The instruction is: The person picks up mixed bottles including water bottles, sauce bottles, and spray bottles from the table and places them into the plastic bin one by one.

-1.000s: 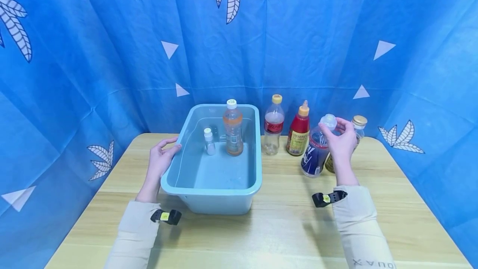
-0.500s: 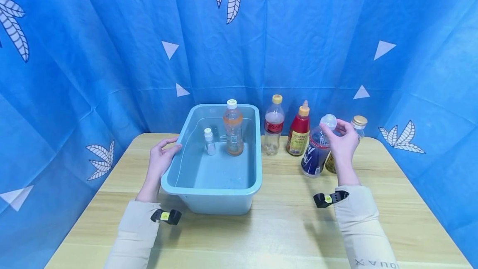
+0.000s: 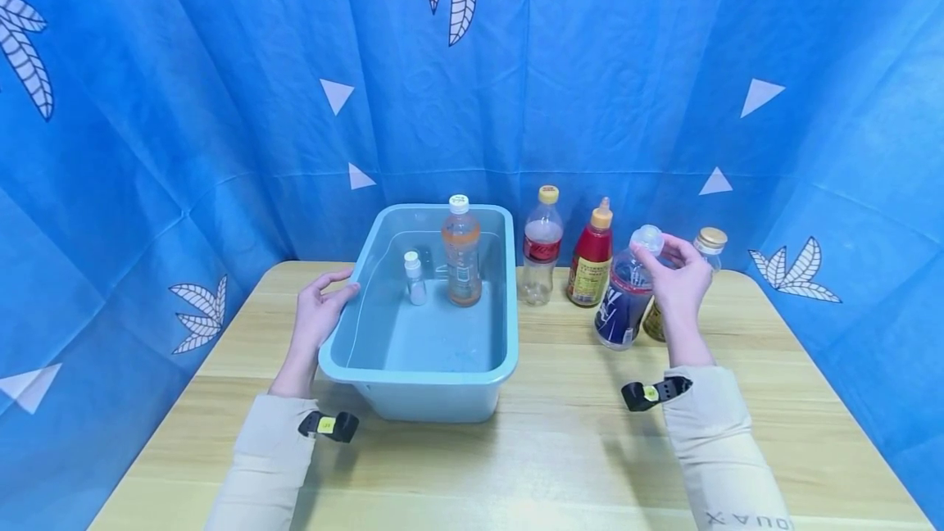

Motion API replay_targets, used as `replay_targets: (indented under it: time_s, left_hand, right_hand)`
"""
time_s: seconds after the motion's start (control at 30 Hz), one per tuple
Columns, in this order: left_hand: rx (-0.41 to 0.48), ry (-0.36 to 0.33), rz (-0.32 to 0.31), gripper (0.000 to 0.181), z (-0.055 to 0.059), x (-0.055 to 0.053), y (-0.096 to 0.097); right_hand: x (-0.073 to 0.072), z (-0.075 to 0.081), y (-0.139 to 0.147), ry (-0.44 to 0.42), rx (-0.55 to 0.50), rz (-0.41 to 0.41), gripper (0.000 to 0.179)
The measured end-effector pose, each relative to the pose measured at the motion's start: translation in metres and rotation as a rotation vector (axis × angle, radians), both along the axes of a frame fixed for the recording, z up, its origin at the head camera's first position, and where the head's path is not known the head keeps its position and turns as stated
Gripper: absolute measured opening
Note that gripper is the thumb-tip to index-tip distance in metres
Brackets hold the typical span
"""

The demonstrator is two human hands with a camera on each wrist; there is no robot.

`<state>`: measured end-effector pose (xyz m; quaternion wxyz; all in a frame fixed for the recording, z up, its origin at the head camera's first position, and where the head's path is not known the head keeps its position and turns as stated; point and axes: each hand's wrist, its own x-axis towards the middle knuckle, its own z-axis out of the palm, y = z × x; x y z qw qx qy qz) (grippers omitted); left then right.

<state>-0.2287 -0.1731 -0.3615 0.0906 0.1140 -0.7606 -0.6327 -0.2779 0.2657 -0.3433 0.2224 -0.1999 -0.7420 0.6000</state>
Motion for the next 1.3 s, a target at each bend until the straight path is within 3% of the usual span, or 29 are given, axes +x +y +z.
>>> replay_targets:
  time_s: [0.13,0.4,0.83,1.3]
  left_hand:
    - [0.003,0.001,-0.005,0.033,0.001,0.001,0.001]
    - [0.014,-0.011,-0.008,0.033,0.001,0.002,0.002]
    - [0.009,0.009,-0.002,0.033,-0.001,0.000,0.001]
    - [0.005,0.005,0.013,0.031,-0.002,-0.002,-0.001]
  right_hand:
    - [0.002,0.002,0.000,-0.007,-0.019,0.018,0.054]
    - [0.007,0.005,-0.003,0.059,-0.086,0.062,0.046]
    - [0.019,0.014,-0.010,0.091,-0.088,0.168,0.039]
    - [0.031,0.038,-0.023,0.118,0.095,0.241,0.041]
